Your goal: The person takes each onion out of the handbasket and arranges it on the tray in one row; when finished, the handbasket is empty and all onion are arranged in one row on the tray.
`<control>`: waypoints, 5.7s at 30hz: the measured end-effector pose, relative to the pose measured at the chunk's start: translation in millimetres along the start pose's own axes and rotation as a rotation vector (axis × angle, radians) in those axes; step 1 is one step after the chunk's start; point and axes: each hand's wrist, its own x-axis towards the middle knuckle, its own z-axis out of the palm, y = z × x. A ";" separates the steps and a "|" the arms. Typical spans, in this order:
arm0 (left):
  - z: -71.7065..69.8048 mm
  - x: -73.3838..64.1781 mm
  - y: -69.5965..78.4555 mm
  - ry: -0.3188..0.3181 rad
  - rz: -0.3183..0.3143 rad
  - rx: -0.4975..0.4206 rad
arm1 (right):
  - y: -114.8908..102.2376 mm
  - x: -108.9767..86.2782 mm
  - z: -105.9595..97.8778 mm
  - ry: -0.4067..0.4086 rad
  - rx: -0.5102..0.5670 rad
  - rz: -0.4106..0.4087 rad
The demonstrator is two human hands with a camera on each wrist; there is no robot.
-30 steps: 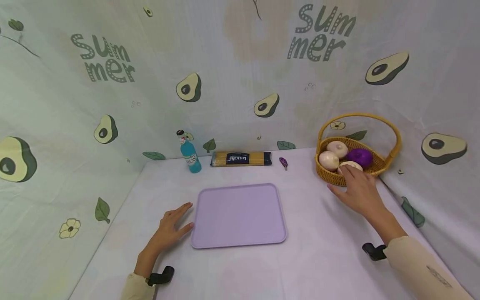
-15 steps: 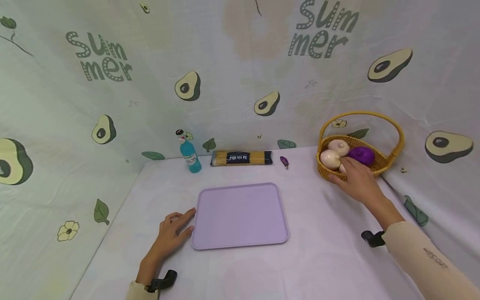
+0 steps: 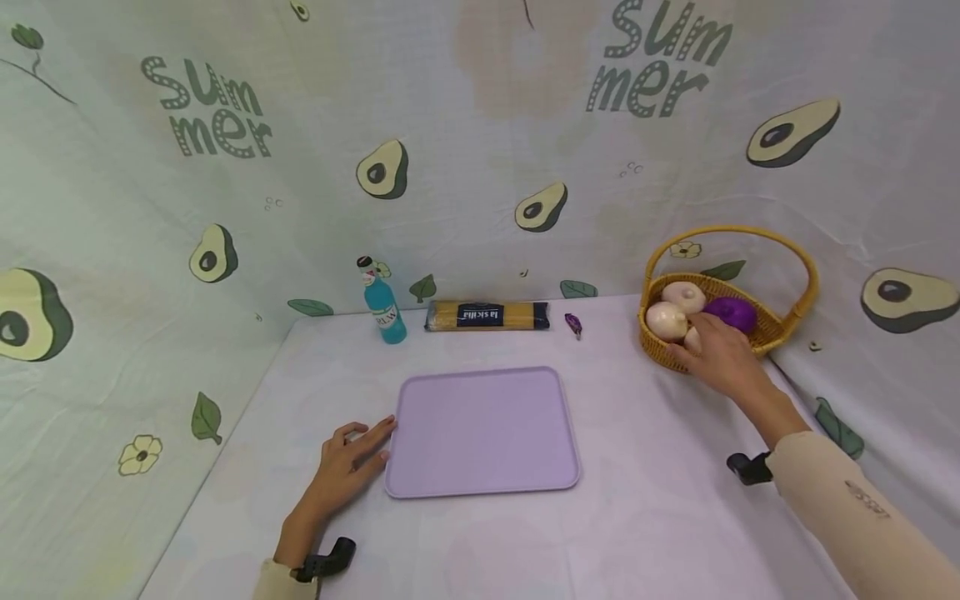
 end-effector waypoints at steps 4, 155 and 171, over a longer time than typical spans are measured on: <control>-1.5 1.9 2.5 -0.009 -0.009 -0.003 | 3.2 2.4 -2.7 -0.007 -0.013 0.007; -2.4 3.2 1.5 -0.031 -0.068 -0.031 | 11.6 57.7 -10.3 -0.171 -0.004 0.062; -3.1 2.6 1.7 -0.032 -0.066 -0.031 | -0.5 49.8 -11.9 -0.150 0.002 0.029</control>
